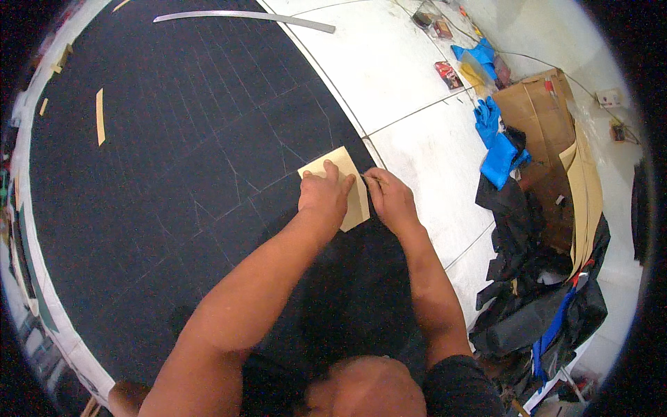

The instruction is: The person traces several outlines onto a large piece of black fabric using a pattern template and a marking tool while sitting on the floor.

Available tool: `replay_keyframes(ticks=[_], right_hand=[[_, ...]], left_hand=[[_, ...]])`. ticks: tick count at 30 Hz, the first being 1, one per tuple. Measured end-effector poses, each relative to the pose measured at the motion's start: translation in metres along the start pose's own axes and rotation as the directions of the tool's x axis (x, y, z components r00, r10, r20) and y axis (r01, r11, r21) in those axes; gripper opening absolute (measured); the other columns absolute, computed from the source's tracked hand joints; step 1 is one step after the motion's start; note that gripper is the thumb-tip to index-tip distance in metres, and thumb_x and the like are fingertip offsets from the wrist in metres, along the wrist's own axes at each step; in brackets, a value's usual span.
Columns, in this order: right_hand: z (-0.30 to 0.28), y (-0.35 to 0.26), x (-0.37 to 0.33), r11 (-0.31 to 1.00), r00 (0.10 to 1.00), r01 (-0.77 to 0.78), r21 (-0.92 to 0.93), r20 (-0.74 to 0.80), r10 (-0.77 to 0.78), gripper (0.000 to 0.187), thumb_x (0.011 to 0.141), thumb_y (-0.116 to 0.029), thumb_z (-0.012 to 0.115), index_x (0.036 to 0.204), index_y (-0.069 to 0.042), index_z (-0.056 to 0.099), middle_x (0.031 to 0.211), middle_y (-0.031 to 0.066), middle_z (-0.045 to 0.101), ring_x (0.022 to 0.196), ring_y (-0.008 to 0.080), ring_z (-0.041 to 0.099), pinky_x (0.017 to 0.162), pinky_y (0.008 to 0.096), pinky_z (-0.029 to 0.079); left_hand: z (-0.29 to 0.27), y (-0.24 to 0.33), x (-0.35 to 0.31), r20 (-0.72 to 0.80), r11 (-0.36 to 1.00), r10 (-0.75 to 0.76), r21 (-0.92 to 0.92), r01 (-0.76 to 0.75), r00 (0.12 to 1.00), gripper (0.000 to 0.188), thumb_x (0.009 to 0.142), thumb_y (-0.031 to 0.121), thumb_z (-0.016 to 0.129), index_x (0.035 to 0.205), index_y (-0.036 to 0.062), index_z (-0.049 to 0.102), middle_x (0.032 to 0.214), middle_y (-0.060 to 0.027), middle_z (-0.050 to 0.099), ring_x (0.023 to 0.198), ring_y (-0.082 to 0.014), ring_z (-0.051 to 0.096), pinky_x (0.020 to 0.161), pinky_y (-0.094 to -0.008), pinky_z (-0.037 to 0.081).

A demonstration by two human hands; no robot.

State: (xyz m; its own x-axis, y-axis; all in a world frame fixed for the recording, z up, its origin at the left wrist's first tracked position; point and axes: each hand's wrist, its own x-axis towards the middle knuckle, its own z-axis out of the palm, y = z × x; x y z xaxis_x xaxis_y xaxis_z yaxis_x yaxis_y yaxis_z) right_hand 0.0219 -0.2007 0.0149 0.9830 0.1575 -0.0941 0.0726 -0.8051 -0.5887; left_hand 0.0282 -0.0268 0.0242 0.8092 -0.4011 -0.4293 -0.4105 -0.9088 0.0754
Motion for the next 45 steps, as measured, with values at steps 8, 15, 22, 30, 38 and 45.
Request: replay_keyframes(ticks=[8, 15, 22, 30, 38, 45], right_hand=[[0.002, 0.003, -0.008, 0.999, 0.999, 0.037, 0.036, -0.042, -0.035, 0.021, 0.1, -0.019, 0.055, 0.109, -0.004, 0.065, 0.107, 0.0161, 0.068, 0.097, 0.0365, 0.066, 0.085, 0.0415, 0.054], [-0.003, 0.008, -0.017, 0.999, 0.999, 0.028, 0.032, -0.017, -0.027, 0.024, 0.101, -0.024, 0.051, 0.109, -0.006, 0.064, 0.111, 0.0157, 0.067, 0.1, 0.0385, 0.065, 0.086, 0.0466, 0.053], [0.0, 0.012, -0.023, 0.998, 0.998, 0.052, 0.032, -0.035, -0.051, 0.023, 0.101, -0.024, 0.051, 0.11, -0.006, 0.062, 0.109, 0.0168, 0.067, 0.099, 0.0395, 0.065, 0.086, 0.0478, 0.053], [0.004, 0.011, -0.028, 0.997, 0.997, 0.069, 0.037, -0.04, -0.068, 0.022, 0.102, -0.023, 0.051, 0.111, -0.006, 0.062, 0.112, 0.0157, 0.066, 0.099, 0.038, 0.065, 0.086, 0.0471, 0.053], [-0.007, 0.002, -0.055, 1.0, 0.997, 0.005, -0.023, 0.08, -0.003, 0.022, 0.101, -0.021, 0.052, 0.11, -0.005, 0.063, 0.11, 0.0155, 0.066, 0.1, 0.0371, 0.065, 0.086, 0.0452, 0.053], [-0.001, 0.007, -0.068, 1.0, 1.0, 0.012, -0.005, 0.022, -0.012, 0.017, 0.1, -0.016, 0.055, 0.105, -0.002, 0.064, 0.106, 0.0158, 0.067, 0.095, 0.0366, 0.066, 0.082, 0.0414, 0.053]], left_hand=[[0.007, 0.0, -0.001, 0.007, 0.999, -0.037, -0.017, 0.037, 0.999, 0.068, 0.091, 0.031, 0.065, 0.154, 0.0319, 0.038, 0.156, -0.0253, 0.032, 0.116, -0.0544, 0.059, 0.092, -0.0506, 0.055], [-0.001, 0.008, -0.006, 0.044, 0.996, -0.079, -0.025, 0.08, 0.996, 0.081, 0.085, 0.051, 0.072, 0.155, 0.0329, 0.034, 0.157, -0.0235, 0.03, 0.122, -0.0542, 0.053, 0.096, -0.0508, 0.053], [0.002, 0.008, -0.008, 0.046, 0.997, -0.066, -0.03, 0.068, 0.997, 0.083, 0.084, 0.051, 0.073, 0.155, 0.0328, 0.034, 0.158, -0.0233, 0.027, 0.125, -0.0536, 0.052, 0.099, -0.0517, 0.051], [-0.002, 0.008, -0.007, 0.052, 0.997, -0.076, -0.028, 0.077, 0.996, 0.085, 0.082, 0.052, 0.075, 0.154, 0.0321, 0.035, 0.157, -0.0226, 0.03, 0.124, -0.0528, 0.053, 0.096, -0.0513, 0.052], [-0.001, 0.008, -0.007, 0.001, 0.997, -0.073, 0.021, 0.073, 0.997, 0.084, 0.08, 0.051, 0.076, 0.153, 0.0326, 0.038, 0.151, -0.0202, 0.036, 0.115, -0.0497, 0.06, 0.088, -0.0487, 0.056], [0.007, 0.007, -0.005, -0.05, 0.996, -0.061, 0.055, 0.064, 0.997, 0.083, 0.08, 0.051, 0.077, 0.152, 0.0335, 0.039, 0.149, -0.0209, 0.039, 0.117, -0.0519, 0.059, 0.088, -0.0483, 0.057]])
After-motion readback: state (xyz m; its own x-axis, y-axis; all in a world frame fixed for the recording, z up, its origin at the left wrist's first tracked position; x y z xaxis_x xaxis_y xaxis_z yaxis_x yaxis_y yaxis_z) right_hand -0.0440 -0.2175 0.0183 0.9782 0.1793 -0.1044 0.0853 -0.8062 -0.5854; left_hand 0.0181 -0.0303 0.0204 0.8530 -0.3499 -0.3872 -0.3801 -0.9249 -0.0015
